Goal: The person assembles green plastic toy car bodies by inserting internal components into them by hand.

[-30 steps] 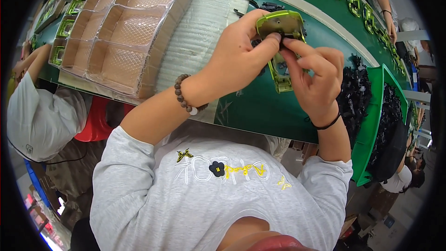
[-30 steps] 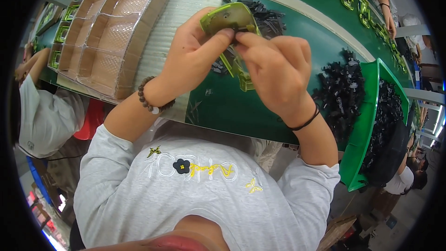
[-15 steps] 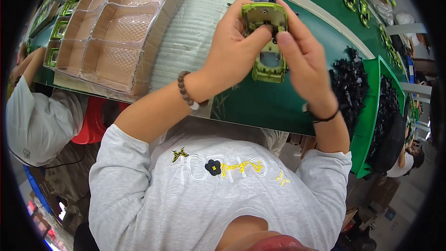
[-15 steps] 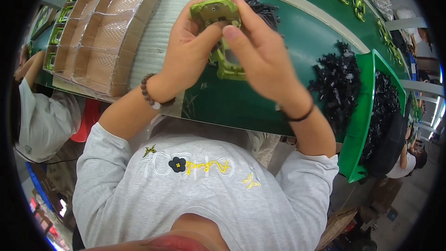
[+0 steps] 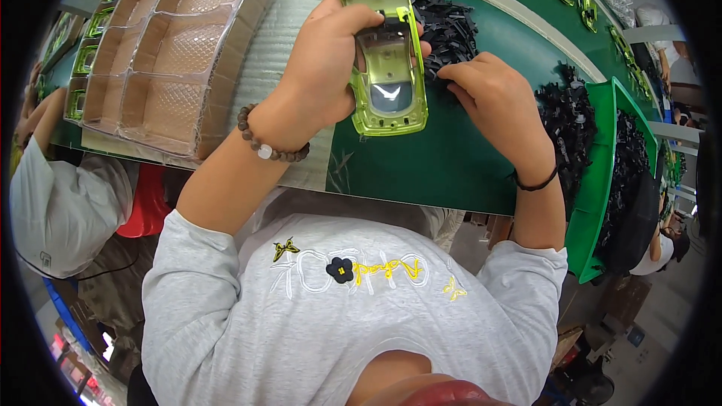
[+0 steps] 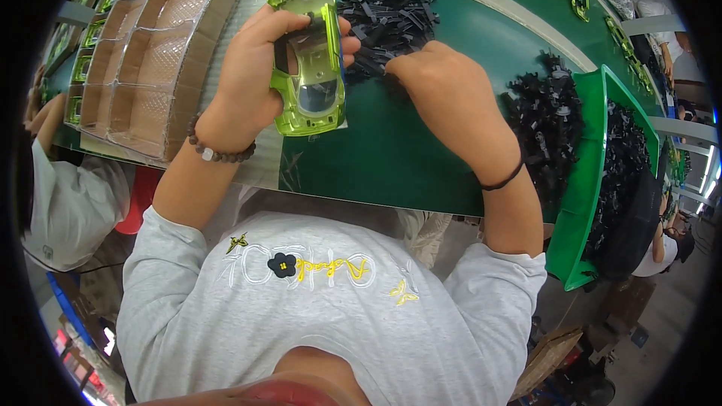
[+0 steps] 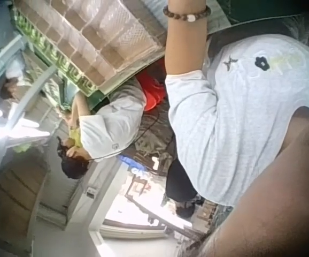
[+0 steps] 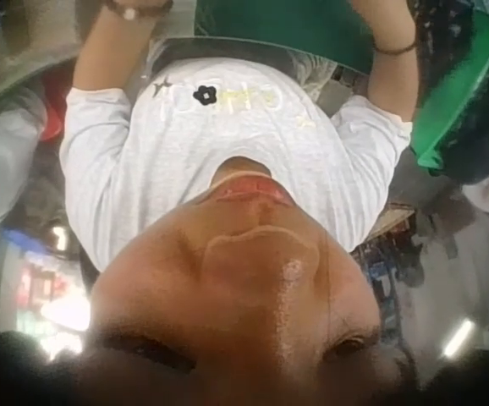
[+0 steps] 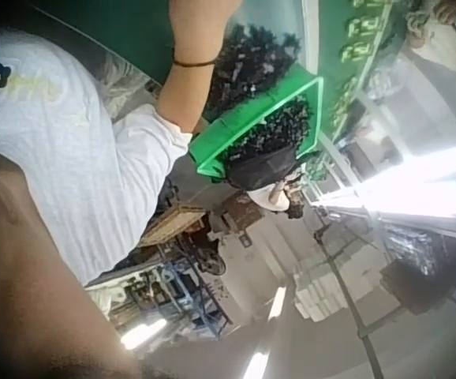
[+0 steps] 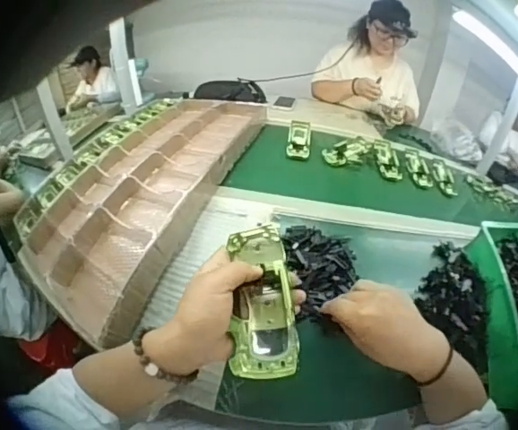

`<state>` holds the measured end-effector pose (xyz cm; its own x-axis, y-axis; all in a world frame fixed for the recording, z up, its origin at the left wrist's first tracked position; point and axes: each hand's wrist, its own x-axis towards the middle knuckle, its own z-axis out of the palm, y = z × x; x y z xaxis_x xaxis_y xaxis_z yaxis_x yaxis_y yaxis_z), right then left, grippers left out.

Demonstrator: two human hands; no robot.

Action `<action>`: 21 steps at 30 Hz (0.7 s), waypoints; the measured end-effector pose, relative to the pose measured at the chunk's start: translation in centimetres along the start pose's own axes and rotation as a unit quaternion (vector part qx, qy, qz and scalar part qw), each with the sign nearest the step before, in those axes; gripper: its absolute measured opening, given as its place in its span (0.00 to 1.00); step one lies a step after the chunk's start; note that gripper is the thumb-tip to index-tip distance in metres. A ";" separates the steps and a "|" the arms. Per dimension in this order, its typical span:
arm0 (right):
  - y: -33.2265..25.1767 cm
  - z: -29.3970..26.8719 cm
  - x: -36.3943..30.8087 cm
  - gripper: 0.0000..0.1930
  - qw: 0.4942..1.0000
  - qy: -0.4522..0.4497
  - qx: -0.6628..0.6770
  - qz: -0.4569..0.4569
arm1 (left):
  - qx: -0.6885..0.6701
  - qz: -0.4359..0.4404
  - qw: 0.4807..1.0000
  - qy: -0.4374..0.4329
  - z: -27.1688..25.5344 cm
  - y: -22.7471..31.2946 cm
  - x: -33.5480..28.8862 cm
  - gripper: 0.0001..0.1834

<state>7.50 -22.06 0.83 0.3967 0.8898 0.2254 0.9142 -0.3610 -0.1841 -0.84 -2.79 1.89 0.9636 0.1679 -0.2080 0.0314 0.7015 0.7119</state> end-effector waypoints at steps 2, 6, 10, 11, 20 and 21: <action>0.0 0.1 0.2 0.07 1.000 0.004 0.015 -0.005 | 0.023 -0.006 1.000 -0.005 0.0 -0.1 -0.2 0.10; -0.1 0.1 0.0 0.08 0.999 -0.002 0.047 0.003 | 0.103 0.013 0.994 -0.044 -0.3 -0.6 -0.4 0.12; -0.7 0.1 -0.2 0.08 0.998 0.025 0.042 0.035 | 0.131 0.035 0.990 -0.042 -0.5 -0.9 -0.2 0.14; -0.7 -0.3 -0.1 0.08 0.997 0.042 0.049 0.044 | 0.130 0.037 0.990 -0.041 -0.5 -0.9 -0.2 0.14; 0.4 -2.4 -0.4 0.06 0.963 0.021 0.168 0.209 | 0.117 0.017 0.993 -0.030 -0.6 -0.9 -0.1 0.14; 0.3 -2.0 -0.5 0.07 0.964 0.025 0.180 0.195 | 0.118 0.021 0.992 -0.031 -0.6 -1.0 -0.1 0.14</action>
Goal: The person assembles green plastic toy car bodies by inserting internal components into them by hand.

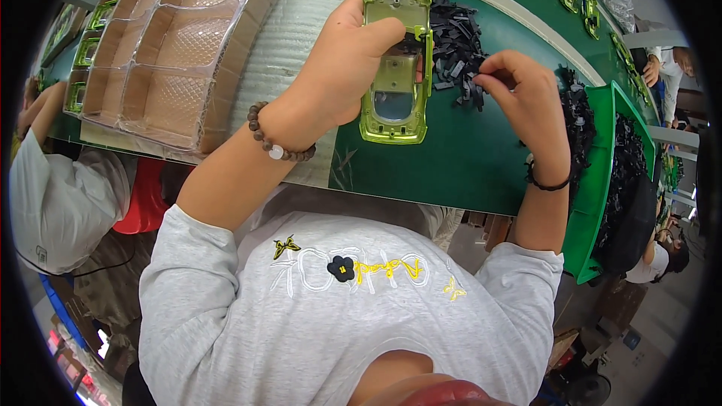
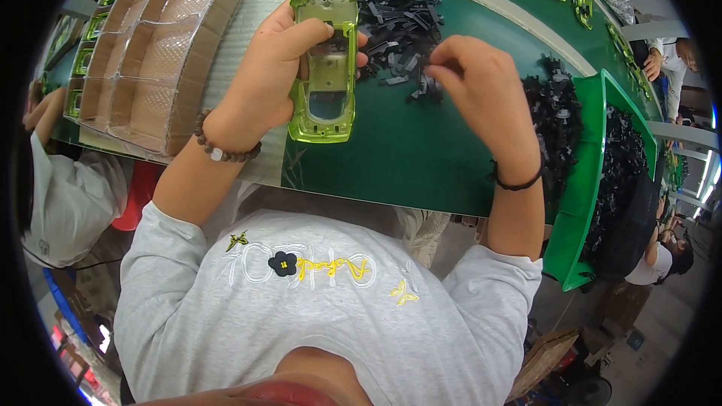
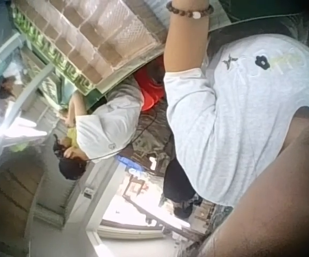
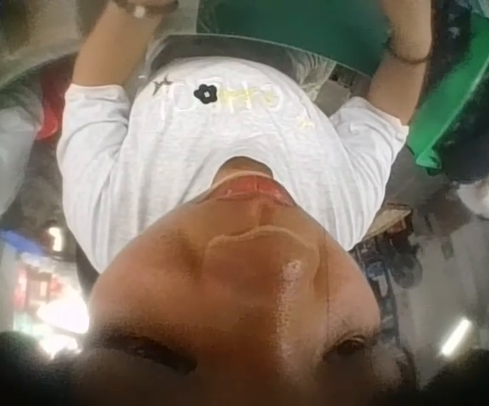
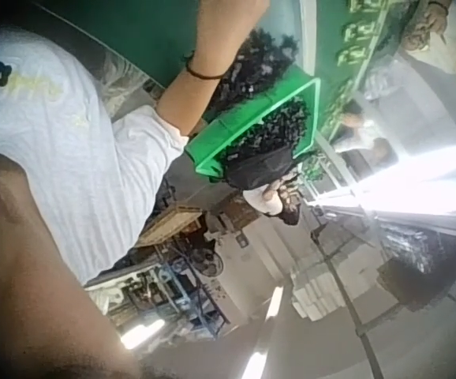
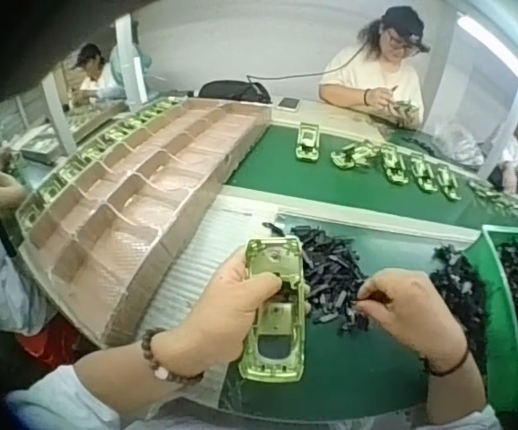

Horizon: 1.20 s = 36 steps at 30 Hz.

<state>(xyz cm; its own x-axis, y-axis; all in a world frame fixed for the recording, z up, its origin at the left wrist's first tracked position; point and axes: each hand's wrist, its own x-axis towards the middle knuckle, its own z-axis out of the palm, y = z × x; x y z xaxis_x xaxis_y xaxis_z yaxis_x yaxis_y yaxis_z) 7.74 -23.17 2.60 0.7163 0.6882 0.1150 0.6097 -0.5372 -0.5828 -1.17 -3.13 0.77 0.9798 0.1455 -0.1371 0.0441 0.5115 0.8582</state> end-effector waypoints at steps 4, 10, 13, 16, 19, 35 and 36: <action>0.2 -0.2 0.2 0.11 0.996 0.032 -0.013 -0.079 | -0.003 0.003 1.000 0.013 0.2 0.1 -0.1 0.14; 6.2 -2.2 1.2 0.09 0.968 0.082 -0.227 -0.067 | 0.016 0.013 1.000 -0.003 0.3 0.2 0.0 0.14; 6.1 -2.3 1.7 0.08 0.995 0.018 -0.024 0.090 | 0.020 0.015 1.000 -0.019 0.0 -0.1 0.0 0.14; 5.5 -2.7 2.1 0.09 0.989 -0.026 0.004 0.148 | 0.021 0.005 1.000 -0.018 0.3 -0.3 0.0 0.14; 3.1 -2.2 1.7 0.08 0.982 0.006 0.157 0.110 | 0.021 -0.003 1.000 -0.019 0.4 -1.0 0.4 0.16; -6.1 2.0 3.7 0.14 0.934 0.103 -0.218 -0.262 | 0.055 0.004 0.998 -0.034 0.1 -1.6 0.4 0.17; -6.2 2.3 3.7 0.14 0.933 0.114 -0.219 -0.261 | 0.044 -0.002 0.998 -0.034 0.0 -1.6 0.3 0.17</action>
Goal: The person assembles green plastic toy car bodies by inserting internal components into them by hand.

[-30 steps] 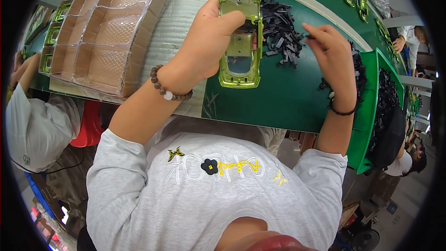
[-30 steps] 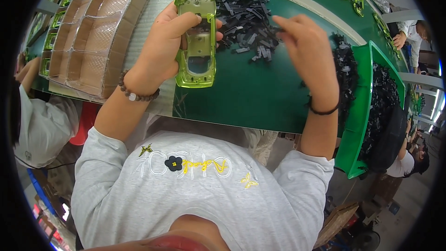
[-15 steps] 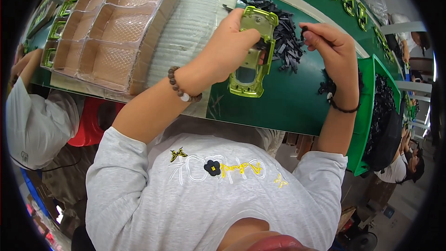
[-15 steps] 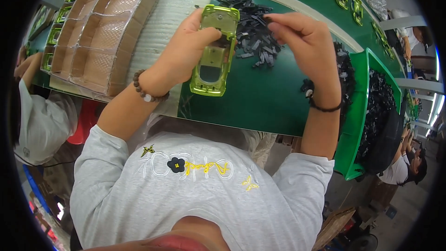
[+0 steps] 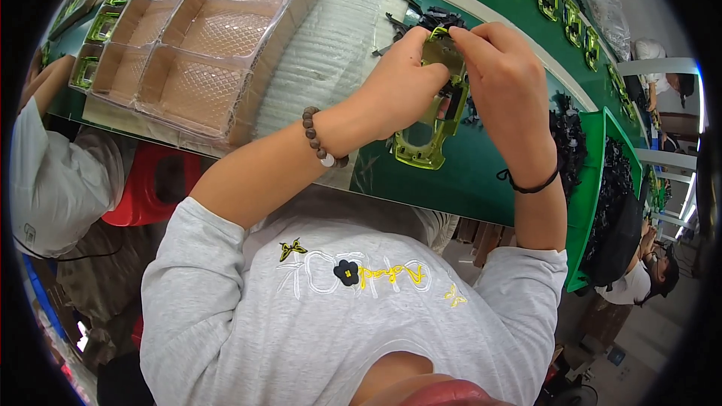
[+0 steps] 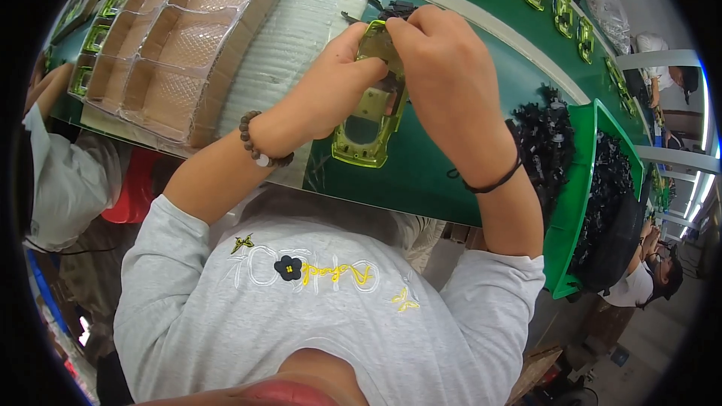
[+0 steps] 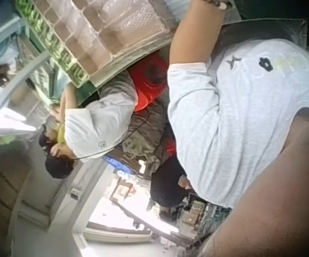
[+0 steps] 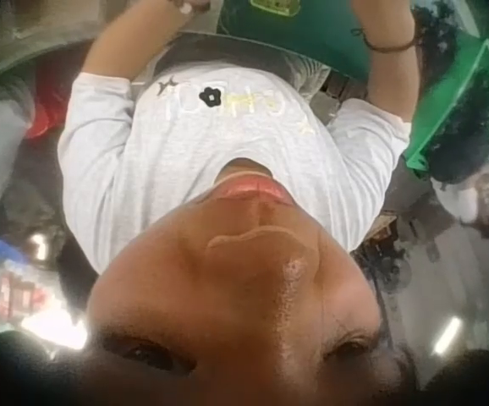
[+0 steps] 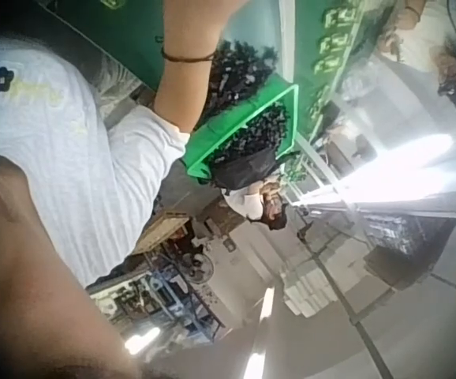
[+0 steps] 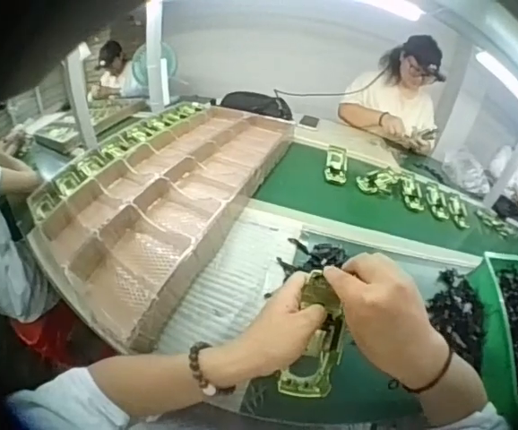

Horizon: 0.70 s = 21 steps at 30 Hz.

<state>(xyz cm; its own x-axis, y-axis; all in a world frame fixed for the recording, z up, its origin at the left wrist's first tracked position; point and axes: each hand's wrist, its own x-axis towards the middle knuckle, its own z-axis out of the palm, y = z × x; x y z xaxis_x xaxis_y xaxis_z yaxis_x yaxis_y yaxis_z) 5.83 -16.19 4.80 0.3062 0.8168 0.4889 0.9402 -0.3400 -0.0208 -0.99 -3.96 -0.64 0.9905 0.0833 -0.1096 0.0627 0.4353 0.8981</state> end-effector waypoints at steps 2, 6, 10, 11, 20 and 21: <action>-0.2 0.2 0.0 0.14 1.000 0.009 -0.007 0.004 | -0.013 -0.005 1.000 -0.003 0.2 0.1 -0.2 0.17; 0.2 0.1 0.0 0.08 1.000 0.022 -0.008 -0.007 | -0.029 -0.011 1.000 -0.003 0.7 -0.1 -0.4 0.16; 1.1 -1.7 0.6 0.09 0.982 -0.058 0.149 0.102 | 0.028 0.037 0.999 -0.024 0.4 -0.7 -0.1 0.11; 2.1 -1.7 0.5 0.10 0.957 -0.068 0.245 0.142 | 0.029 0.037 0.999 -0.026 0.4 -0.6 -0.1 0.11; 3.7 -4.7 0.0 0.12 0.802 -0.182 0.490 0.289 | 0.237 0.224 0.944 0.048 0.4 3.3 -6.5 0.21; 4.5 -5.1 0.4 0.13 0.801 -0.191 0.457 0.337 | 0.332 0.321 0.884 0.075 -1.2 3.7 -8.0 0.22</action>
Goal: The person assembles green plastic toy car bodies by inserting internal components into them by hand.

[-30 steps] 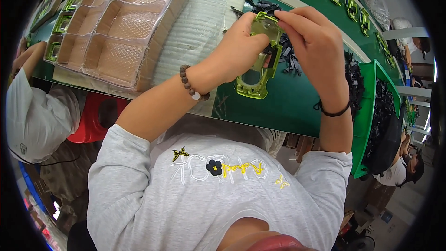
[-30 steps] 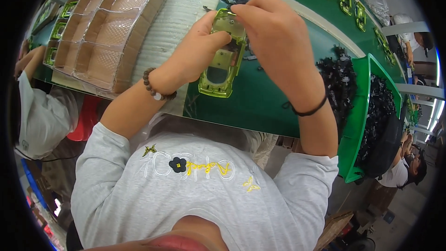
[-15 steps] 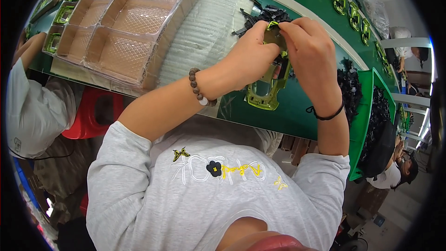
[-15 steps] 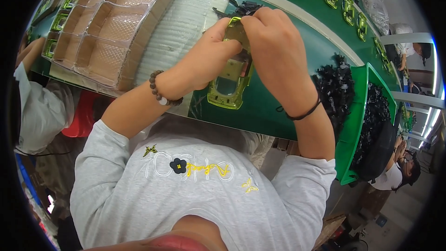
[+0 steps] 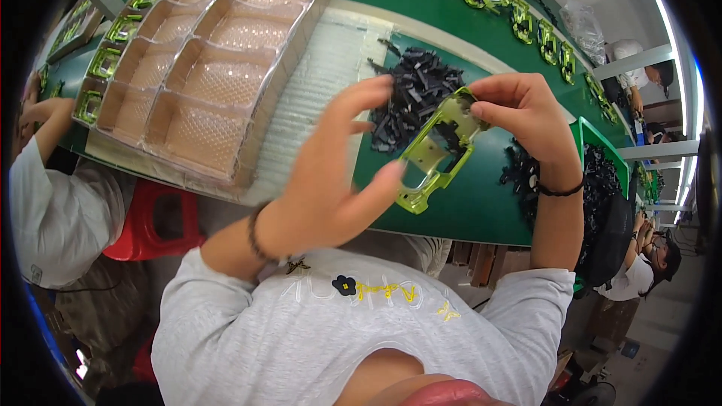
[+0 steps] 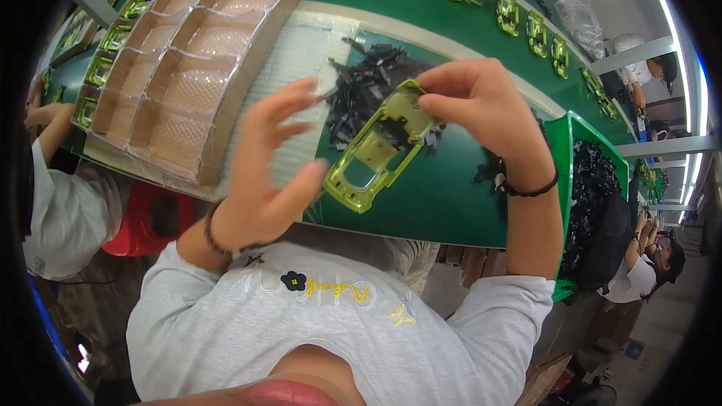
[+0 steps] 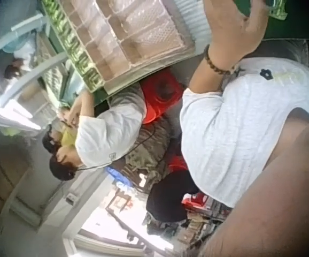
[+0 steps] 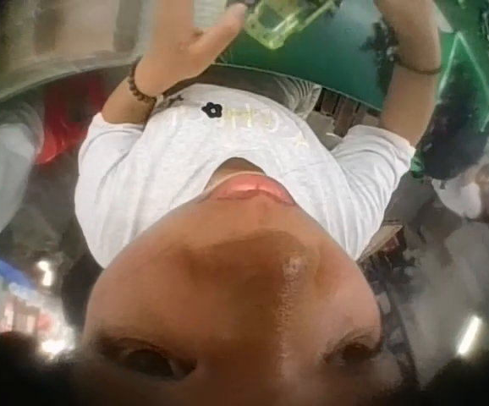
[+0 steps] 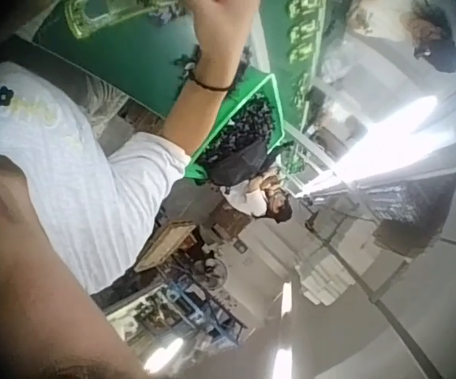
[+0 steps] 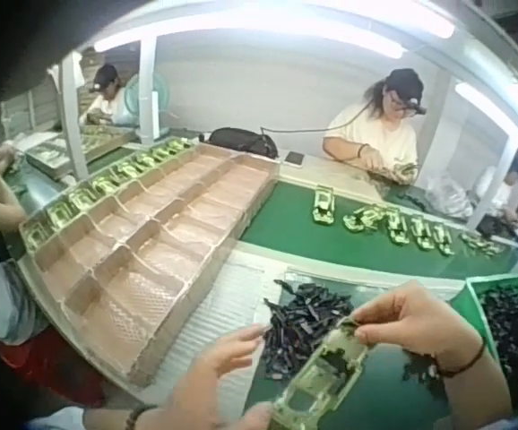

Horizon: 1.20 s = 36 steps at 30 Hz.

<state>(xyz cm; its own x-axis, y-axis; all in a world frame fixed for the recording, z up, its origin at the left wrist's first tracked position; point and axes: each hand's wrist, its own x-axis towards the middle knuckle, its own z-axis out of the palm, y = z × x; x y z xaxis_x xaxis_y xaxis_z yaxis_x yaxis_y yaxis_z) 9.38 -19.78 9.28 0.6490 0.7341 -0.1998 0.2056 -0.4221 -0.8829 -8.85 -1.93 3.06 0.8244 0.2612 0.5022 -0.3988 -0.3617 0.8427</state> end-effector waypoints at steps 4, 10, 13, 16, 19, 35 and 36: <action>2.2 -4.3 3.2 0.18 0.980 0.129 0.132 0.072 | 0.203 0.228 0.941 0.148 -8.0 -1.7 -4.6 0.19; 7.1 -4.7 20.8 0.09 0.877 0.232 0.417 0.053 | 0.381 0.058 0.893 0.234 -12.9 -3.0 -6.9 0.17; 9.0 -2.5 30.3 0.13 0.765 0.279 0.577 0.062 | 0.476 0.006 0.858 0.192 -13.2 -3.2 -7.4 0.19; 9.8 -0.3 35.4 0.15 0.705 0.410 0.576 0.056 | 0.428 -0.048 0.868 0.249 -12.6 -4.0 -7.9 0.21; 4.3 2.8 32.9 0.15 0.661 0.453 0.590 0.095 | 0.387 -0.102 0.874 0.276 -13.2 -4.5 -10.4 0.24; 0.3 10.5 19.3 0.11 0.900 -0.054 0.393 0.180 | 0.156 -0.218 0.868 0.419 -13.5 -5.8 -5.2 0.43; 0.0 11.2 18.9 0.17 0.911 -0.022 0.375 0.173 | 0.136 -0.200 0.868 0.434 -13.6 -5.9 -5.0 0.43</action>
<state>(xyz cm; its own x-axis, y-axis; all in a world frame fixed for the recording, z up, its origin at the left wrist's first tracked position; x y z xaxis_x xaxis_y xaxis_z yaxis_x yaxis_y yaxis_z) 13.44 0.03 0.75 0.5472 0.6526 -0.5241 -0.5741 -0.1631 -0.8024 -16.08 11.11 -1.82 0.2149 0.9476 0.2365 0.0570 -0.2539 0.9655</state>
